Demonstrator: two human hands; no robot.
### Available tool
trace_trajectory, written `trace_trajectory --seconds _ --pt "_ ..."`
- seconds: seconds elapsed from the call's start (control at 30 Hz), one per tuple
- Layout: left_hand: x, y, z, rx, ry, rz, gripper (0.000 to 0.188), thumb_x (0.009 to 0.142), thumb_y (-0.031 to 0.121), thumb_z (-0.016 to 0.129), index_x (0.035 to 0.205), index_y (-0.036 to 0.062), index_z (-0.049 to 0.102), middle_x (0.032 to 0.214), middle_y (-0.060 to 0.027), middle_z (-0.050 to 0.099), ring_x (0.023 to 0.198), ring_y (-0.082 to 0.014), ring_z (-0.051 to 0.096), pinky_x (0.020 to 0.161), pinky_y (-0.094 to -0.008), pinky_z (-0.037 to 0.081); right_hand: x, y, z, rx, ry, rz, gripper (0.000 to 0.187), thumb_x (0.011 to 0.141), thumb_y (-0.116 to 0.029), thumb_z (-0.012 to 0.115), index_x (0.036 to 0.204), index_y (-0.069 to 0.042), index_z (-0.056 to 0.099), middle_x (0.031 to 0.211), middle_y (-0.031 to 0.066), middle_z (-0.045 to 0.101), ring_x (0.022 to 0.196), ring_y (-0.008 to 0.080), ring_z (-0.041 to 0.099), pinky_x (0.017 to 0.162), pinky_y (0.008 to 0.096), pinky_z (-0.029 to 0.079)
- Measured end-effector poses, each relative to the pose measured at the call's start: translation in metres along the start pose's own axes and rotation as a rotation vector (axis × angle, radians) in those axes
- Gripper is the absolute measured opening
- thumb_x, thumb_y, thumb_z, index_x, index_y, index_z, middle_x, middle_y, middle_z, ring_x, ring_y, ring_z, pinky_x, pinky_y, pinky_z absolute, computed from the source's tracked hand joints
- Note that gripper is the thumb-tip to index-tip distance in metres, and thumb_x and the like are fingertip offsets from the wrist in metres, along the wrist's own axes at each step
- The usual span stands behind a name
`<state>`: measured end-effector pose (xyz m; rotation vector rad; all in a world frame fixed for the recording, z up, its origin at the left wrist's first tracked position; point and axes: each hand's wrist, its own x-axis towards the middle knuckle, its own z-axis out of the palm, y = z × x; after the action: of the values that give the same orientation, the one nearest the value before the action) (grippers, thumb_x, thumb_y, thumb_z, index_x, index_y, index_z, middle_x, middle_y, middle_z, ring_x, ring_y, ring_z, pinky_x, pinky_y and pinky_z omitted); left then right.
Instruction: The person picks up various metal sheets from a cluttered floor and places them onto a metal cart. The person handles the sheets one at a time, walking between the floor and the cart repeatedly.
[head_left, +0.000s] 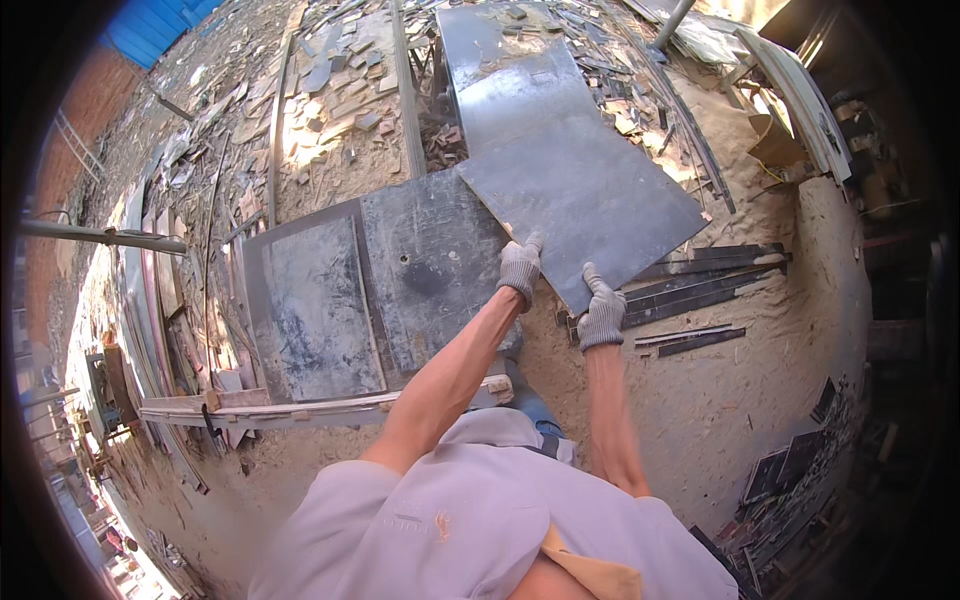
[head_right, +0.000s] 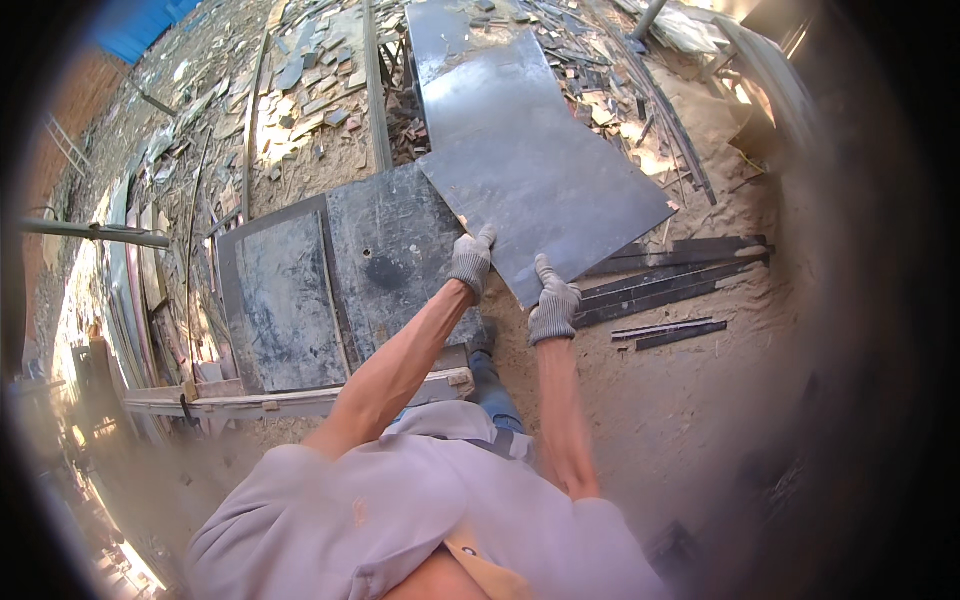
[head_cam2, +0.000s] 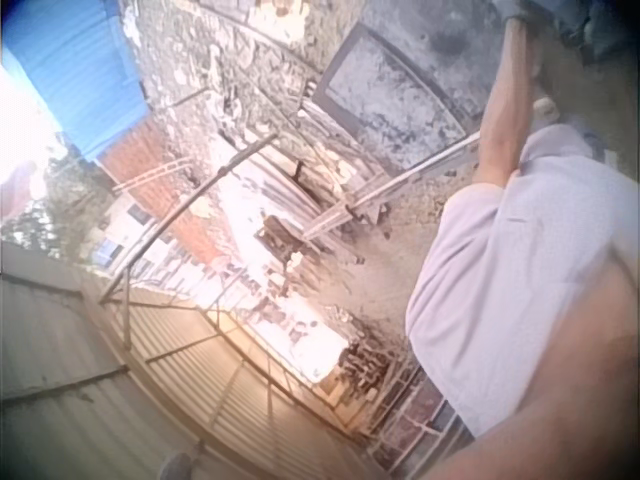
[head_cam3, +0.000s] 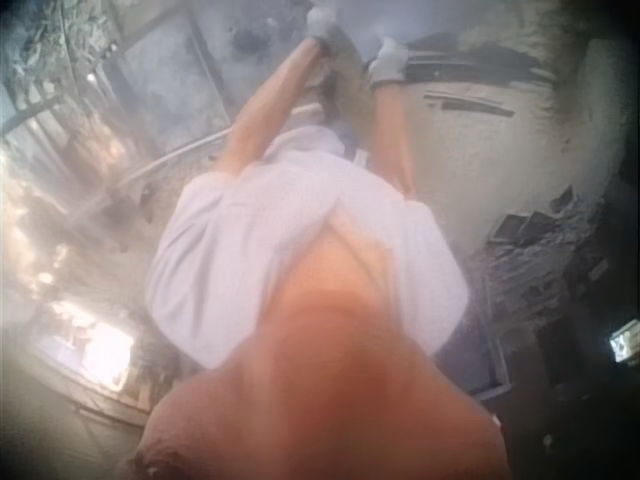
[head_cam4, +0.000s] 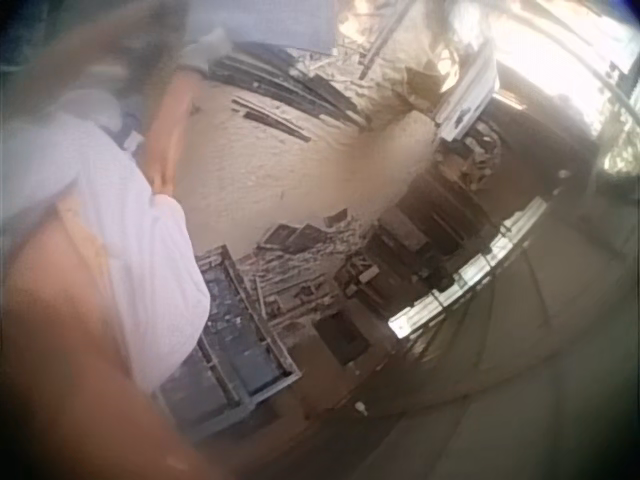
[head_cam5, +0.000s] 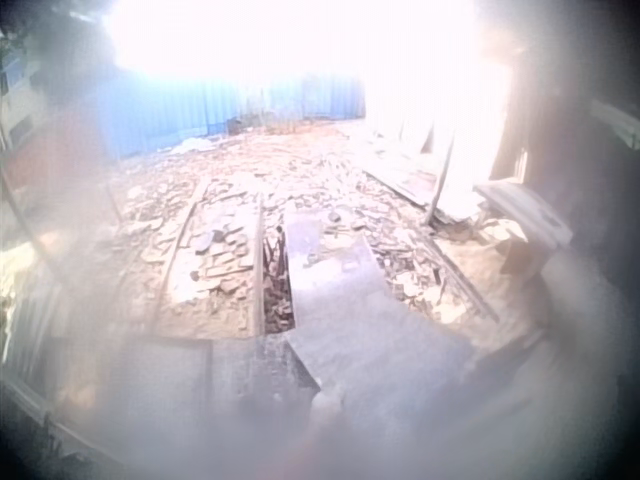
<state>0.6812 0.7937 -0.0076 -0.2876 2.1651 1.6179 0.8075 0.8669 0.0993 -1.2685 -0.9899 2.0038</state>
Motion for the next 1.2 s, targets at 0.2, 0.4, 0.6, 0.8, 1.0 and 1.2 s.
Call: trace_trajectory --seconds 0.2,0.4,0.6,0.8,1.0,1.2 --pt "0.061 0.074 0.02 -0.617 -0.33 -0.364 0.039 0.101 0.034 0.06 0.122 0.0013 0.057 0.11 -0.0119 0.068 0.091 -0.0283 0.071 0.069 -0.0455 0.063 0.12 -0.028 0.012 -0.119 -0.007 -0.123 0.04 0.077 -0.007 0.085 0.11 0.003 0.065 0.104 0.0132 0.07 0.084 0.0239 0.07 0.073 0.038 0.06" --pt "0.152 0.086 0.034 -0.345 -0.191 -0.293 0.027 0.098 0.027 0.06 0.1 0.0003 0.066 0.086 -0.0134 0.067 0.075 -0.0251 0.07 0.061 -0.044 0.059 0.162 -0.054 0.066 -0.283 -0.039 -0.23 0.034 0.077 -0.003 0.084 0.106 0.007 0.069 0.101 0.0125 0.072 0.08 0.0228 0.069 0.075 0.0347 0.058" --pt "0.253 0.057 0.069 1.132 -0.079 0.608 0.021 0.093 0.02 0.06 0.096 0.0074 0.077 0.094 -0.0148 0.076 0.087 -0.0276 0.076 0.064 -0.0423 0.058 0.192 -0.062 0.101 -0.269 -0.177 -0.292 0.035 0.077 0.003 0.082 0.109 0.006 0.069 0.103 0.0106 0.072 0.082 0.0206 0.068 0.078 0.033 0.056" --pt "0.274 0.065 0.087 0.9 -0.134 0.495 0.022 0.093 0.019 0.06 0.099 0.0077 0.078 0.093 -0.0147 0.076 0.087 -0.0281 0.076 0.065 -0.042 0.059 0.214 -0.068 0.11 -0.293 -0.109 -0.312 0.04 0.076 0.005 0.082 0.112 0.004 0.067 0.104 0.0092 0.071 0.084 0.0202 0.067 0.081 0.0324 0.056" --pt "0.283 0.076 0.079 1.076 -0.108 0.567 0.023 0.094 0.018 0.058 0.098 0.0094 0.079 0.092 -0.0139 0.077 0.086 -0.028 0.076 0.064 -0.0419 0.058 0.219 -0.068 0.128 -0.222 -0.101 -0.262 0.046 0.074 0.006 0.083 0.116 0.005 0.065 0.111 0.0116 0.07 0.089 0.0217 0.068 0.083 0.0326 0.057" --pt "0.251 0.107 0.11 1.138 -0.252 0.657 0.021 0.092 0.016 0.06 0.097 0.0089 0.079 0.094 -0.015 0.076 0.087 -0.0285 0.076 0.065 -0.0426 0.059 0.229 -0.075 0.106 -0.248 0.076 -0.354 0.057 0.073 0.004 0.085 0.125 0.006 0.062 0.12 0.0145 0.068 0.1 0.0238 0.066 0.089 0.0347 0.056"
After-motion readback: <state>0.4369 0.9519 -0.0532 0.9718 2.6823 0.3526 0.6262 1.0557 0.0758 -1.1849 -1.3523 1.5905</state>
